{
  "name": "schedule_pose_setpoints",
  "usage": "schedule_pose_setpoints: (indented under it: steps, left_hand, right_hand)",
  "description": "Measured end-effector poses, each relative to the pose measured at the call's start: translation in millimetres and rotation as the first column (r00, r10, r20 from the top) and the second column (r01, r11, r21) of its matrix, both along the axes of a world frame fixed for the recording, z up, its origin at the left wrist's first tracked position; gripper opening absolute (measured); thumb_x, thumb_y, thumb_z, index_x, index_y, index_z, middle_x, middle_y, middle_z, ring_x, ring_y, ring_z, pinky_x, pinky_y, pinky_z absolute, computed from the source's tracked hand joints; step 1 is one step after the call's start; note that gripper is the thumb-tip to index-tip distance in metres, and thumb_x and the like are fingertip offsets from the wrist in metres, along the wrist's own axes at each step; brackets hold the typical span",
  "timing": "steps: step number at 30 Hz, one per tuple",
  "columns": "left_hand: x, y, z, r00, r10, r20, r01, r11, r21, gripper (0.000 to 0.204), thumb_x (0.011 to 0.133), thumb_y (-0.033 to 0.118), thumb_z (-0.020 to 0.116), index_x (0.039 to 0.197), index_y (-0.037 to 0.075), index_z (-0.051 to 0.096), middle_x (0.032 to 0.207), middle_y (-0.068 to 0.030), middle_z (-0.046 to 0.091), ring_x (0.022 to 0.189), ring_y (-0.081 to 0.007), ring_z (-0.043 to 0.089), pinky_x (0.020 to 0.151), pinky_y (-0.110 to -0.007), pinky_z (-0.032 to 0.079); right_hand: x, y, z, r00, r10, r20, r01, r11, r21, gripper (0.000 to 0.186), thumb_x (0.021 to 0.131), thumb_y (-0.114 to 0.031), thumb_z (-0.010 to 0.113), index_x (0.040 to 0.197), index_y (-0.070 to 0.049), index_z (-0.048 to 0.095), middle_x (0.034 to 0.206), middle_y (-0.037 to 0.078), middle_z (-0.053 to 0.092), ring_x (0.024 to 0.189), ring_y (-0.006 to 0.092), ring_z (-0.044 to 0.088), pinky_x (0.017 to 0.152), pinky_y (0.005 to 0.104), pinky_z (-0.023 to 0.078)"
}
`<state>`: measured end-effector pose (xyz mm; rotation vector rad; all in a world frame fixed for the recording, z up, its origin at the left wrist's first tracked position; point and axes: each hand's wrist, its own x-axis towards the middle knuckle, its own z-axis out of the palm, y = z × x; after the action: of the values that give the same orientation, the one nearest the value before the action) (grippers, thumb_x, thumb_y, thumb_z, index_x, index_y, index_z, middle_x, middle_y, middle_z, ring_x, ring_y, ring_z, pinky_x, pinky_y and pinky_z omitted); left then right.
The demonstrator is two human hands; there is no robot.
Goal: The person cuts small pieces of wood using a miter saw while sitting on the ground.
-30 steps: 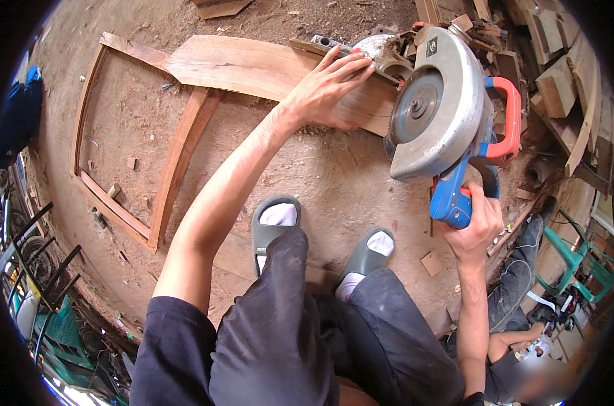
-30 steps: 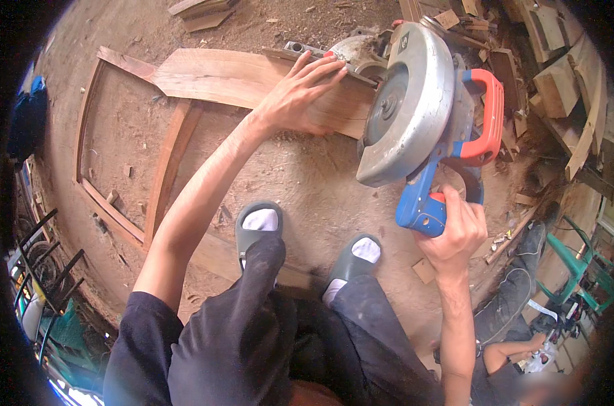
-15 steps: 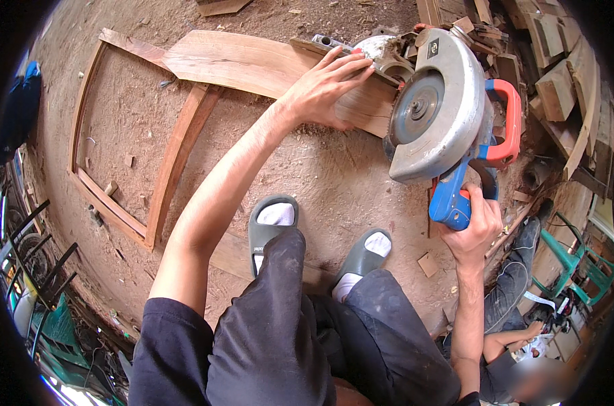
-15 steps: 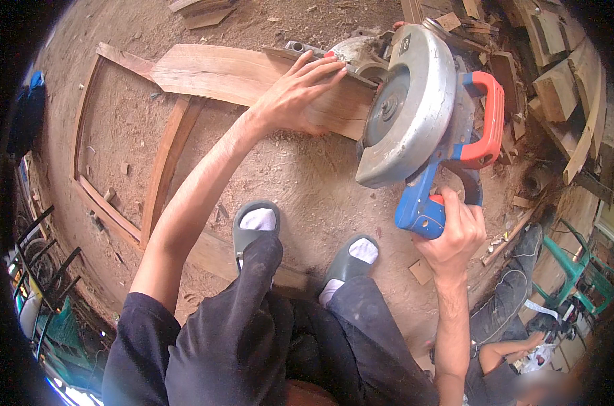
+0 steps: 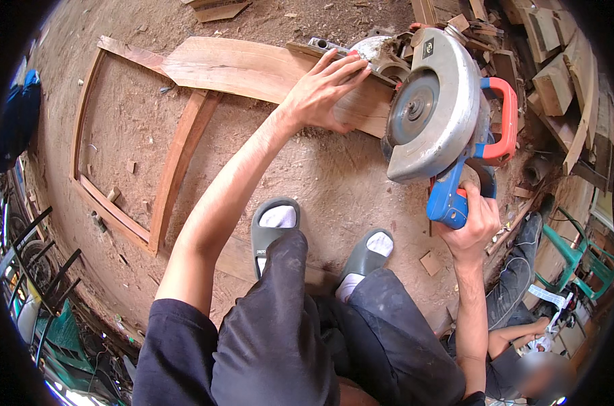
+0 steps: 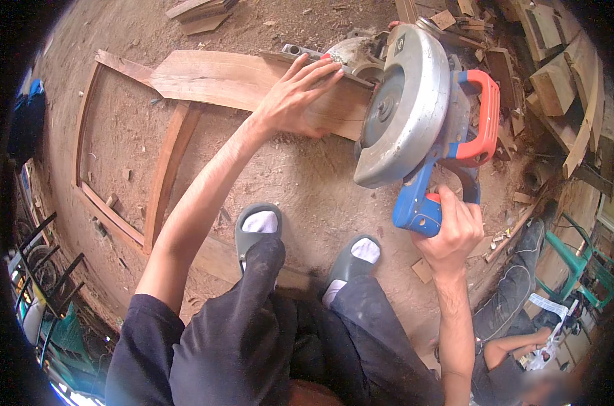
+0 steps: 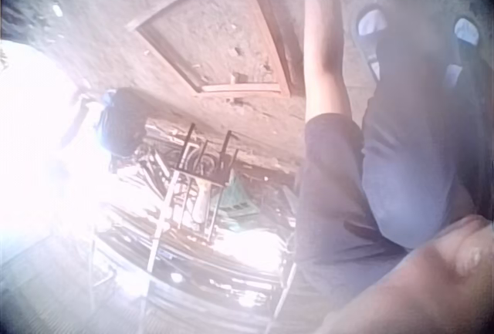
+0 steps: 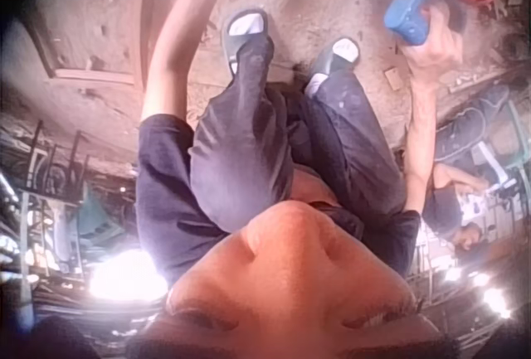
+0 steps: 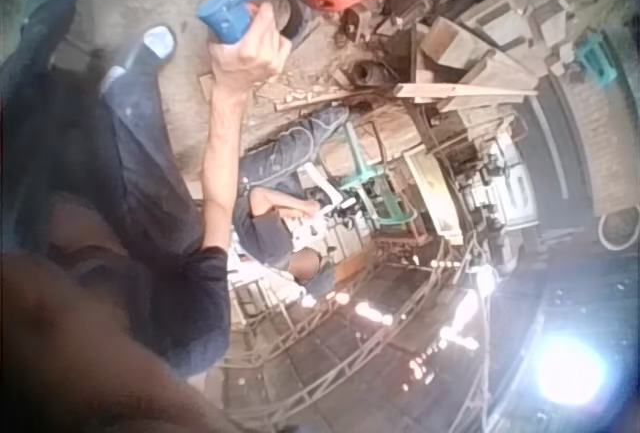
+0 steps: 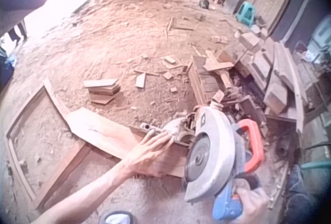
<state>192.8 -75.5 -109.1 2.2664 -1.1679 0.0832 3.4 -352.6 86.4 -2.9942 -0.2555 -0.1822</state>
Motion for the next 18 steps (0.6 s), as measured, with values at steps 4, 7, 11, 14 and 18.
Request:
schedule_pose_setpoints:
  steps: [4, 7, 11, 14, 18]
  left_hand:
    - [-1.2, 1.4, 1.0, 1.0, 0.007, -0.01, -0.007, 1.0, 0.017, 0.122, 0.058, 0.048, 0.092, 0.159, 0.009, 0.036, 0.162, -0.0121, 0.037, 0.153, -0.0275, 0.032, 0.13, -0.054, 0.018]
    - [-2.5, -0.5, -0.1, 1.0, 0.017, -0.014, -0.017, 0.999, 0.031, 0.123, 0.058, 0.049, 0.092, 0.16, 0.009, 0.035, 0.163, -0.0117, 0.036, 0.154, -0.0267, 0.031, 0.131, -0.054, 0.016]
    - [-3.8, -0.2, 0.2, 0.999, 0.027, -0.019, -0.026, 0.999, 0.047, 0.124, 0.057, 0.049, 0.092, 0.16, 0.009, 0.035, 0.164, -0.0112, 0.036, 0.155, -0.0261, 0.03, 0.131, -0.055, 0.015]
    - [-4.4, 0.0, 0.7, 1.0, 0.024, -0.018, -0.023, 1.0, 0.018, 0.123, 0.058, 0.048, 0.091, 0.16, 0.009, 0.035, 0.164, -0.0106, 0.036, 0.155, -0.0259, 0.029, 0.13, -0.056, 0.015]
    - [-3.5, 1.3, 0.3, 1.0, 0.022, -0.011, -0.022, 0.999, 0.038, 0.122, 0.058, 0.048, 0.091, 0.16, 0.009, 0.035, 0.163, -0.0103, 0.036, 0.155, -0.0255, 0.03, 0.13, -0.056, 0.016]
  right_hand:
    - [-0.9, 1.5, -0.1, 1.0, 0.001, -0.001, -0.001, 1.0, -0.006, 0.053, 0.075, -0.038, 0.081, 0.109, -0.001, 0.067, 0.073, 0.01, 0.064, 0.066, 0.0291, 0.065, 0.07, 0.0404, 0.046]
    - [-1.7, 0.3, -0.7, 1.0, -0.001, 0.005, 0.001, 1.0, -0.011, 0.053, 0.076, -0.04, 0.081, 0.109, -0.001, 0.067, 0.074, 0.009, 0.064, 0.066, 0.0288, 0.065, 0.07, 0.0406, 0.046]
    - [-1.3, 1.8, -0.9, 1.0, 0.004, 0.016, -0.004, 1.0, -0.019, 0.054, 0.076, -0.04, 0.081, 0.109, -0.001, 0.067, 0.074, 0.009, 0.064, 0.067, 0.0287, 0.065, 0.07, 0.0408, 0.046]
    - [-2.9, 2.0, -1.7, 1.0, -0.001, 0.019, 0.001, 1.0, -0.022, 0.053, 0.076, -0.04, 0.081, 0.109, 0.0, 0.067, 0.075, 0.009, 0.065, 0.068, 0.0287, 0.066, 0.07, 0.0408, 0.046]
    - [-2.9, 3.5, -4.4, 0.999, 0.008, 0.034, -0.007, 1.0, -0.022, 0.051, 0.077, -0.036, 0.08, 0.11, 0.001, 0.066, 0.075, 0.01, 0.065, 0.069, 0.029, 0.066, 0.07, 0.0409, 0.045]
